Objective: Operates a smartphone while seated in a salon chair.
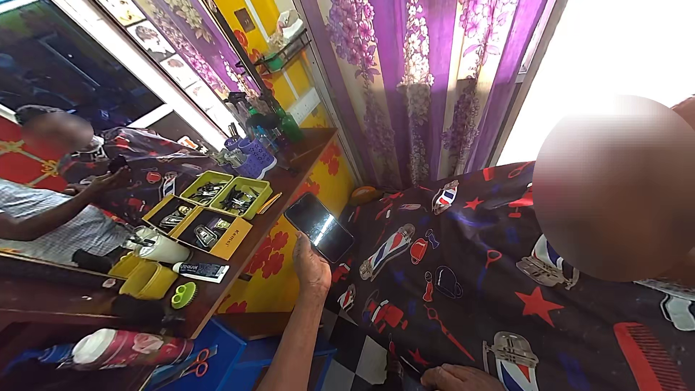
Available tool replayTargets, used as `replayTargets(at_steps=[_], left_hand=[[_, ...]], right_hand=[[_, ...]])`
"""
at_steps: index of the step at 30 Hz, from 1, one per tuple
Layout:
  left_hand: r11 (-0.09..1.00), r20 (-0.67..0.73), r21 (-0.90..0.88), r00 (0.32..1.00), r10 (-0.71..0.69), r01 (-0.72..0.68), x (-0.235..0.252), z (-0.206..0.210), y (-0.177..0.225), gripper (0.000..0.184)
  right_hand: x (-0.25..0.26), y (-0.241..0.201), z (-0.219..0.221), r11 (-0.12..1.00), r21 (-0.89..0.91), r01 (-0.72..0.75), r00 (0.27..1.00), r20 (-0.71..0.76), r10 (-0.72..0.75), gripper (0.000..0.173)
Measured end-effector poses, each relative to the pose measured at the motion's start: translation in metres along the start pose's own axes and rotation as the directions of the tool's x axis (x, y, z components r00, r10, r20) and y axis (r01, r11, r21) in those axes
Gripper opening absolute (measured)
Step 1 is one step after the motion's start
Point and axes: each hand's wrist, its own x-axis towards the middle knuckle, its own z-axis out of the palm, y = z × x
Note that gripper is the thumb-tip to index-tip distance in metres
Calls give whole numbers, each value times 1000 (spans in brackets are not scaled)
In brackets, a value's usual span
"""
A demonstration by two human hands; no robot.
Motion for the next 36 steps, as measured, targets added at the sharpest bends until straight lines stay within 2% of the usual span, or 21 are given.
replayTargets(at_steps=[2,8,13,24,32,34,36], left_hand=[[1000,-5,-11,1000,-7,6,0,0,0,42],[1000,-8,-19,1000,-13,13,1,-2,-2,42],[999,-22,-36,1000,-18,17,1,-3,-2,42],[1000,-44,-13,999,-22,21,2,-7,-2,44],[1000,-42,-26,999,-15,14,1,-7,-4,43],[999,-41,-32,999,-15,13,2,-9,-5,43],[999,-39,-35,999,-16,15,2,-9,-5,43]], right_hand=[[1,-19,-18,1000,6,-11,999,-32,11,49],[2,-20,-21,1000,7,20,998,-58,-20,49],[5,11,20,995,-66,74,994,-80,-79,51],[7,18,28,994,-80,72,995,-61,-77,53],[6,26,36,993,-81,87,989,-109,-96,50],[7,7,15,995,-67,74,992,-101,-81,49],[9,-25,-27,1000,-2,17,1000,17,-17,47]])
